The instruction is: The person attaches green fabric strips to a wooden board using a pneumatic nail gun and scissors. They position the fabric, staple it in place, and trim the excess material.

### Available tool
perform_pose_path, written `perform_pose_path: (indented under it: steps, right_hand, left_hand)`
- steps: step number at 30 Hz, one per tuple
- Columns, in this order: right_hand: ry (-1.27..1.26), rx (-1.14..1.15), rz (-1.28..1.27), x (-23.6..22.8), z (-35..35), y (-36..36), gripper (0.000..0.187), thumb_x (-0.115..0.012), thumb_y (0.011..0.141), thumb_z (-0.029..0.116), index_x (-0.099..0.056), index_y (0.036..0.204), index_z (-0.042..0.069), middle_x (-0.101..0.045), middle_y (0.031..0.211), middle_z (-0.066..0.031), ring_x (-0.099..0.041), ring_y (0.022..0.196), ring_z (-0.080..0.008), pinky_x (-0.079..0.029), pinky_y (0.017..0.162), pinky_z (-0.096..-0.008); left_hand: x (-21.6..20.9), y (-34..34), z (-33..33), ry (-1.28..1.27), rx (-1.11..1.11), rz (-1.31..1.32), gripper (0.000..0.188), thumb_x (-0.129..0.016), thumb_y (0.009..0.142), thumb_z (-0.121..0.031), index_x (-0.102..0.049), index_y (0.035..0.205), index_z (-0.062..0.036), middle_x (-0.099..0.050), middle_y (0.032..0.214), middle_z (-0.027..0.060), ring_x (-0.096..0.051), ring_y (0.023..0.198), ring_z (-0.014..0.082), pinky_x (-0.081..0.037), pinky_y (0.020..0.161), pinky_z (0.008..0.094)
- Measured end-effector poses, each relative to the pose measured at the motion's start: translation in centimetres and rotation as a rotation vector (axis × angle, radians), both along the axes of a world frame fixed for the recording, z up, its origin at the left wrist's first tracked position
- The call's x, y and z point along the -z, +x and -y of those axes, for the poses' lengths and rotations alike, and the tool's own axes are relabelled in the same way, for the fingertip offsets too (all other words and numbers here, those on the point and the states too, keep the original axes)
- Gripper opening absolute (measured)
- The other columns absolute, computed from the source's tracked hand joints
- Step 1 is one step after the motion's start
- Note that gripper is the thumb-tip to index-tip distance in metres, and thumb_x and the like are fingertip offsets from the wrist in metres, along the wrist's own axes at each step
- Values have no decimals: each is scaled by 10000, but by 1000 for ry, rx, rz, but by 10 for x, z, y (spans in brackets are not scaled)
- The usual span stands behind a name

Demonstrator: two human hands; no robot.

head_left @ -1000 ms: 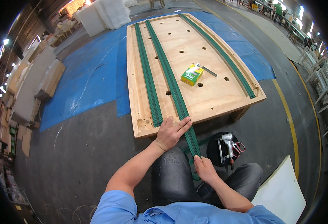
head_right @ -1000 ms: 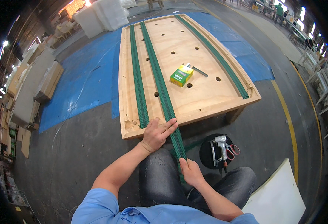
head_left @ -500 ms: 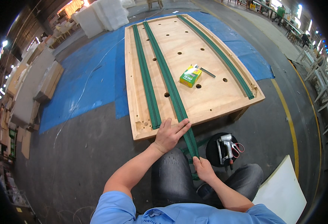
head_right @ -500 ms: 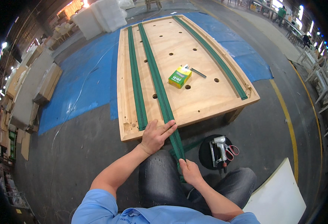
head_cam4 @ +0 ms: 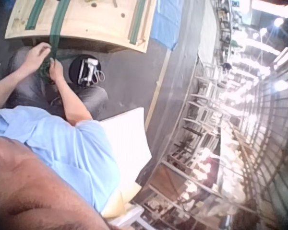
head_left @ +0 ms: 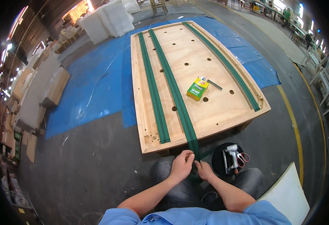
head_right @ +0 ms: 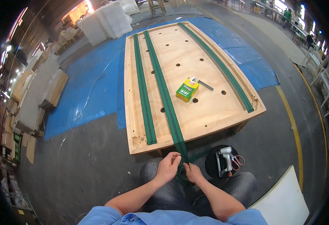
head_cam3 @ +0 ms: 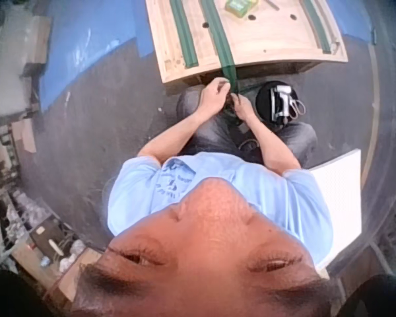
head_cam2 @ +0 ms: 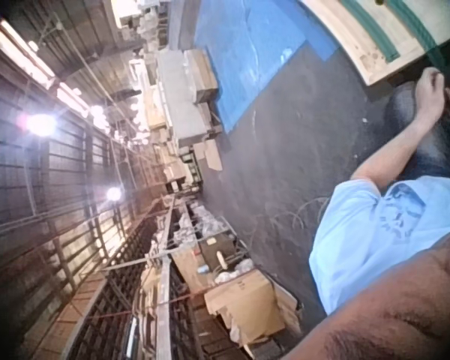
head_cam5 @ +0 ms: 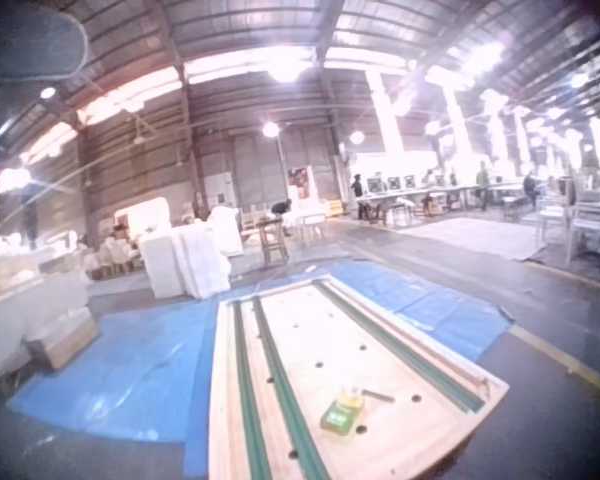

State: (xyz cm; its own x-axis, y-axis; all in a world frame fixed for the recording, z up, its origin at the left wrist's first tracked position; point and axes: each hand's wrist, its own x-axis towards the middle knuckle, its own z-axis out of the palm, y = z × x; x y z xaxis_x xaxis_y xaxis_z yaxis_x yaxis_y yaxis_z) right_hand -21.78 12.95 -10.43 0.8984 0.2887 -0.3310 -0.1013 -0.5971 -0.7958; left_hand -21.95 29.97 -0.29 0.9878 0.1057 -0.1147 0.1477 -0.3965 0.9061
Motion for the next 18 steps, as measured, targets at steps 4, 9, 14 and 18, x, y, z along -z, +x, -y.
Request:
perform_pose_path:
  steps: [4,9,14,18]
  right_hand:
    - [-30,-95,-68,-8,-31,25,514,-464,1131,435,-689,1114,-27,-709,1108,-327,-640,1133,-526,-508,942,-553]
    - [-33,-122,-142,-1,-27,41,523,-454,1133,446,-693,1123,-18,-710,1139,-322,-635,1162,-519,-502,961,-563]
    - [-129,-125,-126,16,-29,54,491,-453,1136,421,-701,1159,-2,-702,1194,-321,-628,1210,-502,-510,1002,-544]
    - [-32,-169,-106,19,-37,60,457,-449,1132,388,-706,1176,12,-698,1215,-319,-630,1217,-494,-515,1019,-528]
  left_hand:
    - [40,27,-17,-147,-107,-131,419,-654,1080,-367,-679,1166,42,-748,1086,140,-691,1064,221,-523,933,351]
    - [54,48,-8,-533,96,-8,437,-535,1143,-390,-692,1201,14,-737,1104,103,-669,1045,204,-518,985,362]
    - [65,60,-14,-616,246,-172,465,-494,1150,-441,-674,1220,-19,-687,988,53,-657,985,167,-547,912,338]
    - [80,60,-19,-620,228,-129,486,-492,1144,-476,-669,1223,-30,-666,934,25,-639,882,141,-541,813,305]
